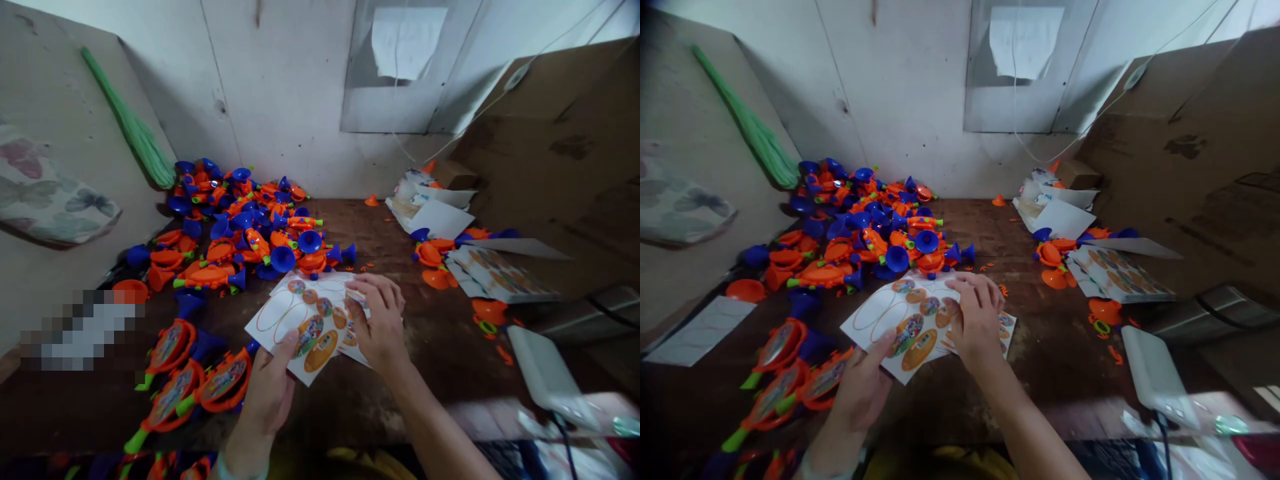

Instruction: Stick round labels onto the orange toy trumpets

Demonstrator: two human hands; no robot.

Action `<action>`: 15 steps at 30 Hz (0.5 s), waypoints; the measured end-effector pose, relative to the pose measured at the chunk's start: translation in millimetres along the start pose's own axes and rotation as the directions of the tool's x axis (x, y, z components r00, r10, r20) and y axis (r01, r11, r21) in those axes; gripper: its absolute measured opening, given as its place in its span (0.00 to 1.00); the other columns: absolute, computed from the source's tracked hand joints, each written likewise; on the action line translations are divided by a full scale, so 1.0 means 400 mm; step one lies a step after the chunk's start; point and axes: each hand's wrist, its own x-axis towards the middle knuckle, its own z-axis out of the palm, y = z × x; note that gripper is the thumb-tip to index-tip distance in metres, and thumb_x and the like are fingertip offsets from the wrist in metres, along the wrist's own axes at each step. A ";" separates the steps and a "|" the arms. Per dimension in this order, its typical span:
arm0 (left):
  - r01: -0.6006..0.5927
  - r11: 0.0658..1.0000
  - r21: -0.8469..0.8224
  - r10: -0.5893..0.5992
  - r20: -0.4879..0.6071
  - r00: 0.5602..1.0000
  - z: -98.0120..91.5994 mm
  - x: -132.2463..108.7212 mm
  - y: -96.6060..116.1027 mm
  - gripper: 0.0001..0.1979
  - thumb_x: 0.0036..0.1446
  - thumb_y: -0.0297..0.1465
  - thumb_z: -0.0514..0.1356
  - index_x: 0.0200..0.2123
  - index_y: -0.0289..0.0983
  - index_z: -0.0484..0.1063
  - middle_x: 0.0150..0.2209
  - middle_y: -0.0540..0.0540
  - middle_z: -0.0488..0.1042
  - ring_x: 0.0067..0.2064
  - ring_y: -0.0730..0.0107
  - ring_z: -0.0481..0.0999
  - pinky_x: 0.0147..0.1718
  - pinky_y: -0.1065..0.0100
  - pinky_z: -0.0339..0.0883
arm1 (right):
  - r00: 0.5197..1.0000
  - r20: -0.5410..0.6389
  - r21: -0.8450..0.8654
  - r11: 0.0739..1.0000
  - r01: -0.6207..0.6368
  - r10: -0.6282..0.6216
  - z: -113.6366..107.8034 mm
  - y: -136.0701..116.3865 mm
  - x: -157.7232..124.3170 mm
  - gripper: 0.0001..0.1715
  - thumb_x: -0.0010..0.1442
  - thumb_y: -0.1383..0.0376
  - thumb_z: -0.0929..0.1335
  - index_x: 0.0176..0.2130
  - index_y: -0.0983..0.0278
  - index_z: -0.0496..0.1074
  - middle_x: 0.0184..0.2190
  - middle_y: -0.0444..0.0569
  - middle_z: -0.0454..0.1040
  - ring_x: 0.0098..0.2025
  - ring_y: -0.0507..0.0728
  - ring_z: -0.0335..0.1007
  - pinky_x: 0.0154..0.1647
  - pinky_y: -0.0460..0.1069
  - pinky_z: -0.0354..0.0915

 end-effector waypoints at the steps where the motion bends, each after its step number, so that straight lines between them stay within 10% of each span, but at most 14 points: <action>1: -0.046 0.999 0.000 0.046 0.001 0.999 0.003 -0.003 -0.006 0.37 0.49 0.40 0.83 0.62 0.42 0.82 0.54 0.39 0.89 0.59 0.42 0.87 0.66 0.45 0.76 | 0.997 0.025 -0.045 0.997 0.069 -0.068 -0.008 -0.015 -0.008 0.10 0.75 0.58 0.70 0.52 0.54 0.80 0.53 0.53 0.82 0.60 0.67 0.73 0.64 0.65 0.63; 6: -0.124 0.992 0.025 0.124 0.026 0.992 0.003 -0.013 -0.023 0.33 0.47 0.40 0.84 0.57 0.43 0.86 0.53 0.40 0.89 0.58 0.42 0.88 0.64 0.46 0.78 | 0.970 0.206 0.060 0.991 0.120 -0.129 -0.008 -0.065 -0.034 0.08 0.77 0.59 0.71 0.44 0.57 0.80 0.39 0.46 0.85 0.47 0.61 0.79 0.52 0.57 0.70; 15: -0.183 0.982 0.038 0.184 -0.036 0.982 0.020 -0.009 -0.034 0.28 0.57 0.45 0.78 0.58 0.43 0.84 0.59 0.40 0.86 0.67 0.45 0.82 0.71 0.50 0.71 | 0.929 -0.126 -0.136 0.933 0.332 -0.349 0.066 -0.067 -0.073 0.08 0.75 0.66 0.73 0.52 0.57 0.82 0.42 0.48 0.87 0.44 0.59 0.83 0.47 0.55 0.76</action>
